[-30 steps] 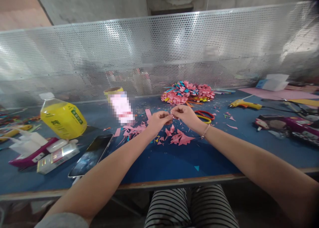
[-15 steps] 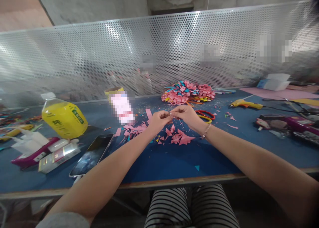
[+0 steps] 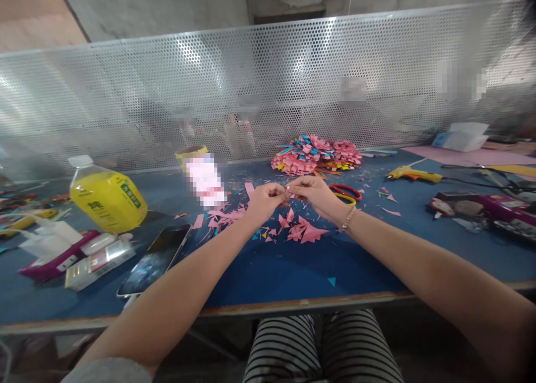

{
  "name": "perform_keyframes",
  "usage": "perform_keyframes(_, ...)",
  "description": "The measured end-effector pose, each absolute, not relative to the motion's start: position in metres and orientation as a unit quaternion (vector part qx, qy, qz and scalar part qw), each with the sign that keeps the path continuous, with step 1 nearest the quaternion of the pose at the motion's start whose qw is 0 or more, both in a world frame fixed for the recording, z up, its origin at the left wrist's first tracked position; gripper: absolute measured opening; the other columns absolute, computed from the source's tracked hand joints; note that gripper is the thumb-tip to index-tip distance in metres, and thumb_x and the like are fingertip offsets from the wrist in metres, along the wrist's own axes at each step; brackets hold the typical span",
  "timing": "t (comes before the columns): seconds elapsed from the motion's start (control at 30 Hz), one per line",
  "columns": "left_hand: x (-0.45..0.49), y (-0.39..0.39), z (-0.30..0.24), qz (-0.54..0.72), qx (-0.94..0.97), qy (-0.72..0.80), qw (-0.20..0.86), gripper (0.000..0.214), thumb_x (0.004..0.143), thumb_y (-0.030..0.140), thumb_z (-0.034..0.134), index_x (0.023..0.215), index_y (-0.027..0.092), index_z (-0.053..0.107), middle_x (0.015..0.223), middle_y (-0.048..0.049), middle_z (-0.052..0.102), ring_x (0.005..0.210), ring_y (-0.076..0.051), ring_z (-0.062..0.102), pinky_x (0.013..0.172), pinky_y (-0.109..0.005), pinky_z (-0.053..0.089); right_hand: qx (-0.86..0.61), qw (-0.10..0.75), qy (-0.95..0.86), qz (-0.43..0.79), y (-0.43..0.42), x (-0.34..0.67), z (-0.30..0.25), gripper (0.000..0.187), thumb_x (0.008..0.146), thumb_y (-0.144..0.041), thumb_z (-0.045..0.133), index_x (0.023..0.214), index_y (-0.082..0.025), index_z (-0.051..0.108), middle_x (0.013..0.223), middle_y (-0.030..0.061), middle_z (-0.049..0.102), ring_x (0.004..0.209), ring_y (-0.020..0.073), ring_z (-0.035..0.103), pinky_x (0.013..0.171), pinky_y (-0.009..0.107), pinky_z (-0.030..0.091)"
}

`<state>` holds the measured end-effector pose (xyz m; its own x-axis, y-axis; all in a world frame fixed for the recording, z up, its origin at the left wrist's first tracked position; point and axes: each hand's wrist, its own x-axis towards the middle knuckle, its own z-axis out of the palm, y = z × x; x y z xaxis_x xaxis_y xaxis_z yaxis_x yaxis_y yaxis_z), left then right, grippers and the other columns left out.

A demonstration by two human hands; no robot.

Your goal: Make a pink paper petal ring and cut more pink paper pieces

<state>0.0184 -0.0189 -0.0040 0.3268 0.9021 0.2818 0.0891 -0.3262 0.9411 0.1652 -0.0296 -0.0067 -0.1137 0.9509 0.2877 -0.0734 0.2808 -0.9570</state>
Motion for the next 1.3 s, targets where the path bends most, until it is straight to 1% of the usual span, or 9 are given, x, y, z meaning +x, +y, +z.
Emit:
perform_keyframes(0.4, 0.018, -0.022, -0.004, 0.484, 0.65, 0.391, 0.436, 0.02, 0.068, 0.032, 0.061, 0.061, 0.018, 0.048, 0.038, 0.006, 0.046, 0.035, -0.006, 0.041, 0.039, -0.019, 0.031, -0.375, 0.561, -0.563, 0.476, -0.026, 0.166, -0.009, 0.02, 0.06, -0.03, 0.065, 0.074, -0.017, 0.06, 0.065, -0.0022, 0.056, 0.054, 0.0061, 0.048, 0.055, 0.023, 0.042)
perform_keyframes(0.57, 0.019, -0.02, -0.006, 0.504, 0.593, 0.391, 0.491, 0.019, 0.071, 0.036, 0.056, 0.069, 0.019, 0.048, 0.044, 0.0037, 0.054, 0.039, -0.008, 0.047, 0.043, -0.02, 0.037, -0.392, 0.577, -0.619, 0.36, -0.023, 0.171, -0.01, 0.018, 0.067, -0.025, 0.059, 0.084, -0.018, 0.059, 0.06, -0.0028, 0.054, 0.055, 0.0091, 0.051, 0.057, 0.025, 0.044)
perform_keyframes(0.77, 0.02, -0.02, -0.006, 0.505, 0.557, 0.365, 0.55, 0.034, 0.071, 0.048, 0.053, 0.061, 0.015, 0.051, 0.055, -0.0023, 0.061, 0.053, -0.013, 0.058, 0.059, -0.029, 0.048, -0.391, 0.523, -0.746, 0.133, -0.034, 0.169, -0.006, 0.017, 0.077, -0.022, 0.049, 0.087, -0.023, 0.063, 0.087, 0.0035, 0.065, 0.08, 0.0164, 0.059, 0.076, 0.033, 0.046)
perform_keyframes(0.93, 0.019, -0.02, -0.007, 0.538, 0.565, 0.36, 0.511, 0.022, 0.065, 0.034, 0.064, 0.064, 0.015, 0.054, 0.058, 0.0, 0.06, 0.055, -0.011, 0.058, 0.064, -0.028, 0.049, -0.374, 0.466, -0.799, 0.072, -0.039, 0.162, -0.006, 0.018, 0.078, -0.021, 0.049, 0.09, -0.024, 0.062, 0.091, 0.0028, 0.065, 0.085, 0.0168, 0.058, 0.081, 0.034, 0.044)
perform_keyframes(1.07, 0.017, -0.019, -0.006, 0.547, 0.575, 0.377, 0.477, 0.014, 0.068, 0.027, 0.061, 0.068, 0.015, 0.055, 0.063, -0.0017, 0.062, 0.059, -0.012, 0.06, 0.068, -0.03, 0.05, -0.418, 0.466, -0.78, 0.009, -0.02, 0.184, -0.007, 0.026, 0.078, -0.027, 0.05, 0.102, -0.018, 0.056, 0.101, 0.0095, 0.058, 0.087, 0.0184, 0.056, 0.077, 0.033, 0.045)
perform_keyframes(1.1, 0.017, -0.019, -0.006, 0.549, 0.575, 0.383, 0.471, 0.012, 0.069, 0.026, 0.059, 0.069, 0.015, 0.055, 0.064, -0.0023, 0.063, 0.06, -0.012, 0.061, 0.069, -0.03, 0.05, -0.46, 0.448, -0.766, -0.033, -0.014, 0.195, -0.008, 0.026, 0.079, -0.026, 0.048, 0.102, -0.015, 0.056, 0.102, 0.0123, 0.057, 0.092, 0.0205, 0.055, 0.081, 0.035, 0.044)
perform_keyframes(1.17, 0.017, -0.018, -0.005, 0.552, 0.572, 0.394, 0.462, 0.01, 0.071, 0.024, 0.058, 0.07, 0.015, 0.054, 0.064, -0.0026, 0.062, 0.061, -0.013, 0.061, 0.07, -0.031, 0.05, -0.558, 0.335, -0.752, -0.108, -0.003, 0.217, -0.011, 0.024, 0.077, -0.02, 0.047, 0.095, -0.009, 0.058, 0.099, 0.0187, 0.057, 0.1, 0.0277, 0.05, 0.085, 0.04, 0.039)
perform_keyframes(1.23, 0.017, -0.017, -0.006, 0.556, 0.569, 0.402, 0.454, 0.009, 0.072, 0.023, 0.057, 0.07, 0.015, 0.053, 0.061, -0.0014, 0.06, 0.058, -0.012, 0.059, 0.067, -0.03, 0.049, -0.632, 0.192, -0.743, -0.103, 0.005, 0.235, -0.015, 0.028, 0.072, -0.021, 0.052, 0.093, -0.006, 0.059, 0.098, 0.0231, 0.056, 0.098, 0.032, 0.051, 0.081, 0.04, 0.04)
perform_keyframes(1.3, 0.017, -0.015, -0.008, 0.563, 0.562, 0.404, 0.452, 0.009, 0.073, 0.022, 0.056, 0.07, 0.015, 0.052, 0.057, 0.0003, 0.058, 0.054, -0.011, 0.057, 0.063, -0.029, 0.049, -0.667, 0.093, -0.738, -0.047, 0.009, 0.245, -0.019, 0.033, 0.073, -0.029, 0.052, 0.095, -0.006, 0.06, 0.098, 0.0226, 0.057, 0.097, 0.0313, 0.053, 0.079, 0.038, 0.04)
